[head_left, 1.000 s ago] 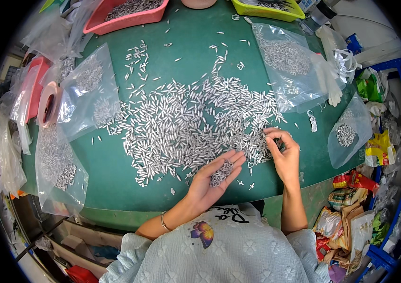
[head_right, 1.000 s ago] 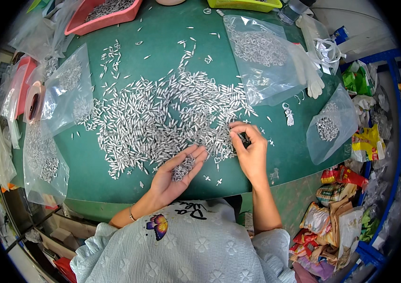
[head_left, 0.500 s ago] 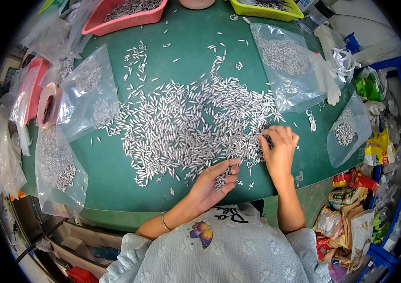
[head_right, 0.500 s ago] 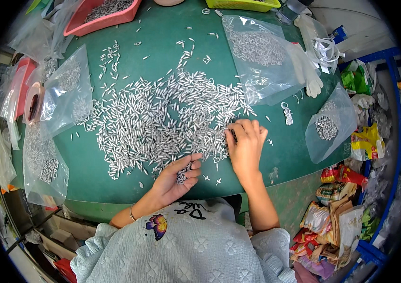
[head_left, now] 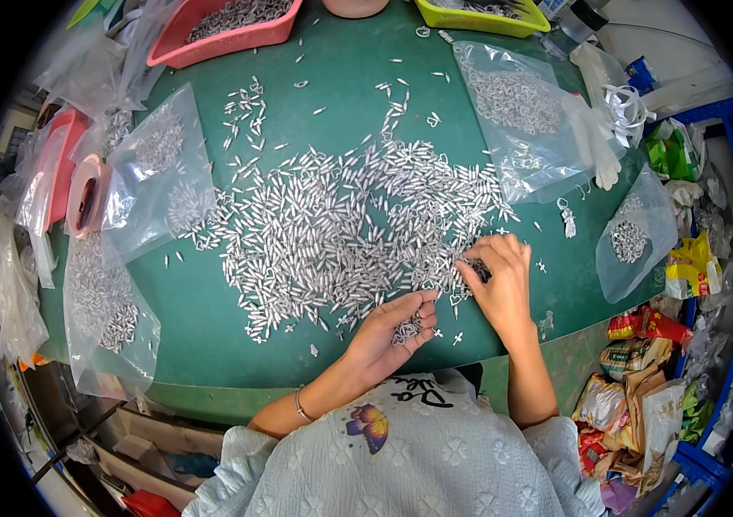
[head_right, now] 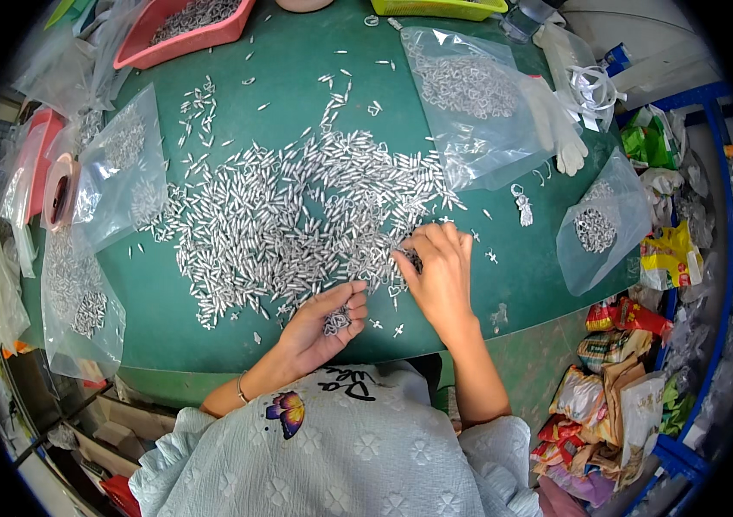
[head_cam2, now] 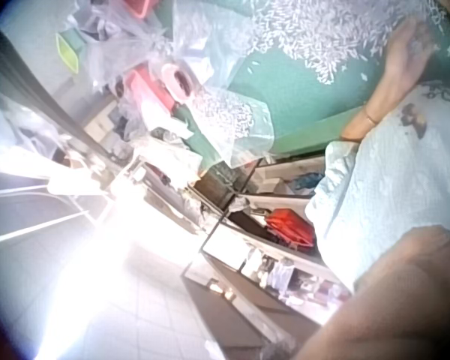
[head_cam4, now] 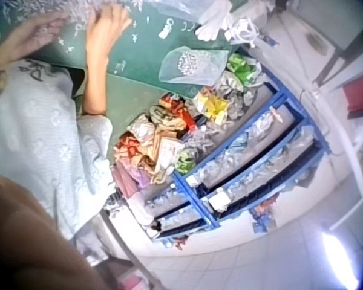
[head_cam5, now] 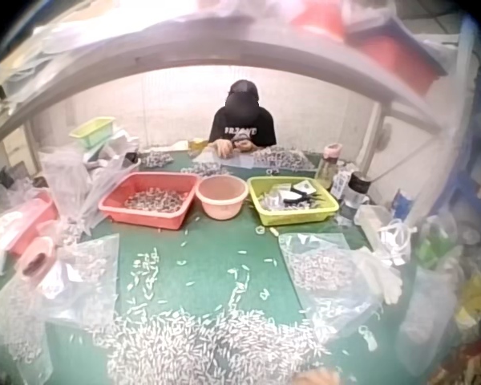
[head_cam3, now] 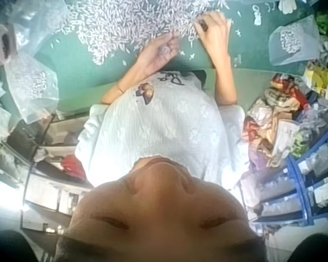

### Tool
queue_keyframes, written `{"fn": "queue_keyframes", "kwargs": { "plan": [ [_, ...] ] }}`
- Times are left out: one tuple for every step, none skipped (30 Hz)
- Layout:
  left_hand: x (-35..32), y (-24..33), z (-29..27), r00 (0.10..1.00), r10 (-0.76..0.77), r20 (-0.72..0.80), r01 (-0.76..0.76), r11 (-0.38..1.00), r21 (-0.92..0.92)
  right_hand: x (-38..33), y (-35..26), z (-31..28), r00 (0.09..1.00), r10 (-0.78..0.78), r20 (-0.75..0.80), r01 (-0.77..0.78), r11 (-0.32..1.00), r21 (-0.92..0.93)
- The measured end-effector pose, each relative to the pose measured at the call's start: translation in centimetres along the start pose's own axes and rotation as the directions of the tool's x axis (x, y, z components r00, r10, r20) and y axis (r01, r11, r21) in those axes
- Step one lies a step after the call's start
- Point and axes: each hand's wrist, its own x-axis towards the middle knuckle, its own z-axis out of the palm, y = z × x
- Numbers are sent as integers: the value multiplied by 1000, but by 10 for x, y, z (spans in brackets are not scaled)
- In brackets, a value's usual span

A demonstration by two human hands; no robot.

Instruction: The person sorts small silver fasteners on a green table, picking them up by hand and placing them into clear plastic bags. The person occasionally gathers loose fasteners from the table surface and transfers them into the bags.

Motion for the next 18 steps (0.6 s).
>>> {"fn": "queue_keyframes", "kwargs": {
  "plan": [
    [-1, 0, 4, 999, 6, -42, -5, 1000, 22, 0, 2, 0, 1000, 16, -12, -16, 1000, 2],
    [-2, 1, 9, 996, 12, -84, -8, 999, 43, -1, 5, 0, 999, 33, -23, -33, 999, 3],
    [-3, 2, 15, 992, 18, -125, -10, 998, 65, -2, 7, 0, 998, 51, -35, -51, 999, 4],
    [-4, 3, 20, 990, 21, -142, -10, 997, 74, -2, 8, 1, 997, 63, -47, -62, 998, 16],
    [-5, 4, 26, 987, 24, -158, -11, 996, 84, -2, 5, 1, 997, 53, -58, -53, 999, 14],
    [-5, 5, 29, 984, 27, -174, -10, 995, 95, -1, 1, 0, 997, 44, -69, -43, 999, 11],
    [-5, 6, 30, 986, 26, -162, -11, 996, 92, -1, -1, -1, 996, 34, -80, -34, 999, 8],
    [-5, 6, 30, 988, 26, -151, -13, 996, 90, -2, 0, 1, 997, 13, -78, -15, 1000, -24],
    [-6, 6, 31, 990, 26, -140, -14, 996, 89, -3, 2, 3, 997, -8, -76, 4, 998, -55],
    [-5, 6, 31, 992, 27, -123, -17, 997, 81, -4, 4, 4, 997, -28, -74, 22, 996, -87],
    [-6, 6, 30, 994, 30, -107, -22, 997, 72, -4, 4, 3, 997, -4, -81, 1, 999, -42],
    [-6, 6, 29, 995, 32, -91, -27, 998, 63, -4, 4, 0, 996, 21, -88, -21, 1000, 3],
    [-5, 6, 28, 996, 41, -78, -36, 998, 54, -3, 2, -2, 995, 46, -93, -42, 998, 48],
    [-4, 5, 25, 997, 50, -64, -47, 998, 44, -4, -2, -7, 998, 50, -30, -45, 986, 158],
    [-3, 4, 24, 997, 59, -51, -57, 998, 34, -5, -9, -13, 998, 47, 33, -54, 963, 265],
    [-3, 4, 25, 996, 63, -69, -62, 998, 15, -5, -13, -16, 995, 37, 95, -70, 927, 369],
    [-2, 5, 29, 994, 64, -86, -64, 998, -1, -5, -12, -15, 993, 62, 105, -99, 910, 402],
    [-2, 5, 32, 992, 65, -104, -67, 998, -17, -3, -10, -12, 990, 85, 116, -127, 892, 434]
  ]
}}
